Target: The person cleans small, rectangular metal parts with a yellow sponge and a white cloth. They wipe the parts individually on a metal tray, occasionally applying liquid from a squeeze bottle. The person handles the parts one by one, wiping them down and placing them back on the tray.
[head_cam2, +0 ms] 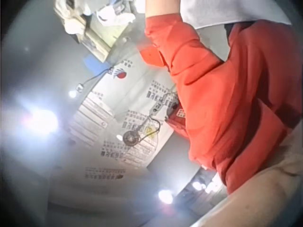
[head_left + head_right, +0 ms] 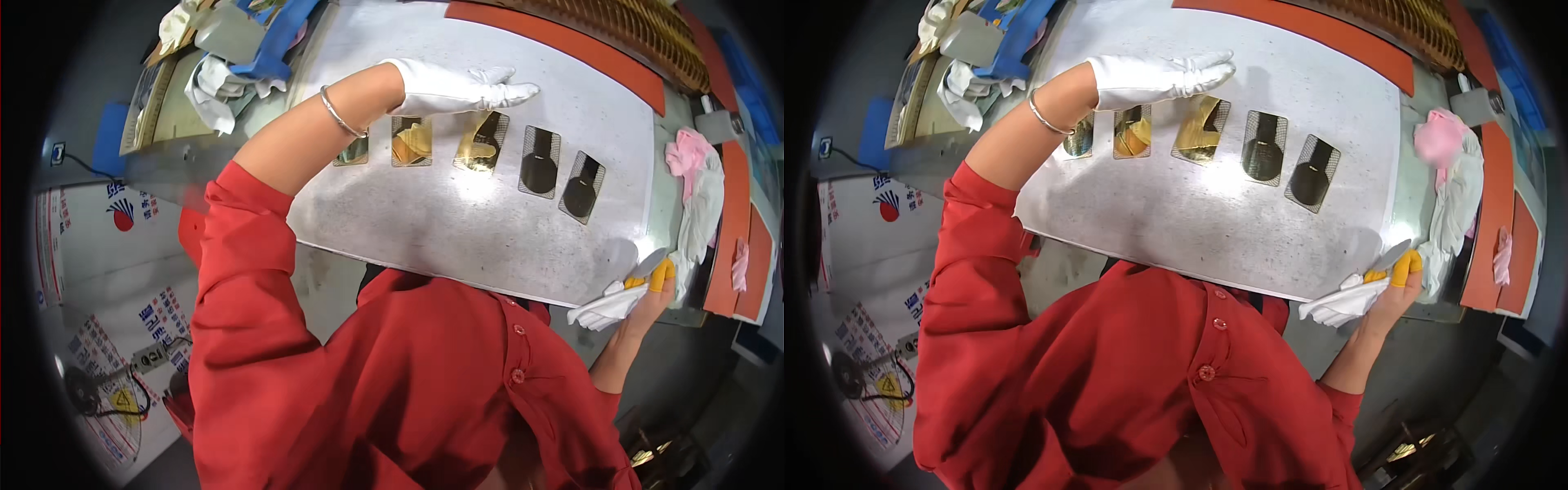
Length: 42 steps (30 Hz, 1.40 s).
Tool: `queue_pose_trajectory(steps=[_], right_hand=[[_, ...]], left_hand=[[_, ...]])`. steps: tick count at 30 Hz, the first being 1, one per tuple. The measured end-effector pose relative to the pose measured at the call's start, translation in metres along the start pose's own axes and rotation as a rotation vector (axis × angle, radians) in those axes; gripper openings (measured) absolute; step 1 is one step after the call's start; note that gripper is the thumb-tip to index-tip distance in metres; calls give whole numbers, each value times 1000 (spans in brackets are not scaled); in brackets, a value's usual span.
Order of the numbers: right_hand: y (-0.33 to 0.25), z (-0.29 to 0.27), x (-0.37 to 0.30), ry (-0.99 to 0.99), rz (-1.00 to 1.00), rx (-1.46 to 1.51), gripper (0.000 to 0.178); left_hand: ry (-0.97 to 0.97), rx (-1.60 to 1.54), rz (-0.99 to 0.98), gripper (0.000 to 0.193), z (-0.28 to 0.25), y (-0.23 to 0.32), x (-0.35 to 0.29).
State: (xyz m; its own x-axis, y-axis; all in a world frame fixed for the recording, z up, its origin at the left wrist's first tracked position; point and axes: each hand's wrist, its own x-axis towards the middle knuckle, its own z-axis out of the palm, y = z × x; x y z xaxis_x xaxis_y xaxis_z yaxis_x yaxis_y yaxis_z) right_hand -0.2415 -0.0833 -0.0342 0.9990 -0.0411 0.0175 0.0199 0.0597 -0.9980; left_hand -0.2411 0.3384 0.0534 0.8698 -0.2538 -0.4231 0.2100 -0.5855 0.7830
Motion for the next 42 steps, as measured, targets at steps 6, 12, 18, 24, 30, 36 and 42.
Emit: queue_pose_trajectory(steps=[6, 12, 18, 24, 30, 36, 42], right_hand=[[-4, 3, -1, -14, -13, -12, 14], [-10, 11, -4, 9, -18, -15, 12], [-5, 9, -1, 18, 0, 56, 14], [-10, 11, -1, -18, -19, 65, 13], [-4, 6, -3, 1, 20, 112, 15], [-7, 7, -2, -16, 13, 114, 14], [-7, 5, -3, -46, 39, 143, 14]], left_hand=[[-13, 28, 48, 105, 18, 15, 27], [-16, 33, 86, 102, 24, 30, 31], [-57, -12, 55, 106, 37, 60, 46], [-206, 4, 44, 110, 49, 79, 71], [-195, 70, 3, 110, 70, 105, 85], [-238, 12, 66, 91, 59, 117, 85], [-265, -61, 92, 75, 35, 95, 59]])
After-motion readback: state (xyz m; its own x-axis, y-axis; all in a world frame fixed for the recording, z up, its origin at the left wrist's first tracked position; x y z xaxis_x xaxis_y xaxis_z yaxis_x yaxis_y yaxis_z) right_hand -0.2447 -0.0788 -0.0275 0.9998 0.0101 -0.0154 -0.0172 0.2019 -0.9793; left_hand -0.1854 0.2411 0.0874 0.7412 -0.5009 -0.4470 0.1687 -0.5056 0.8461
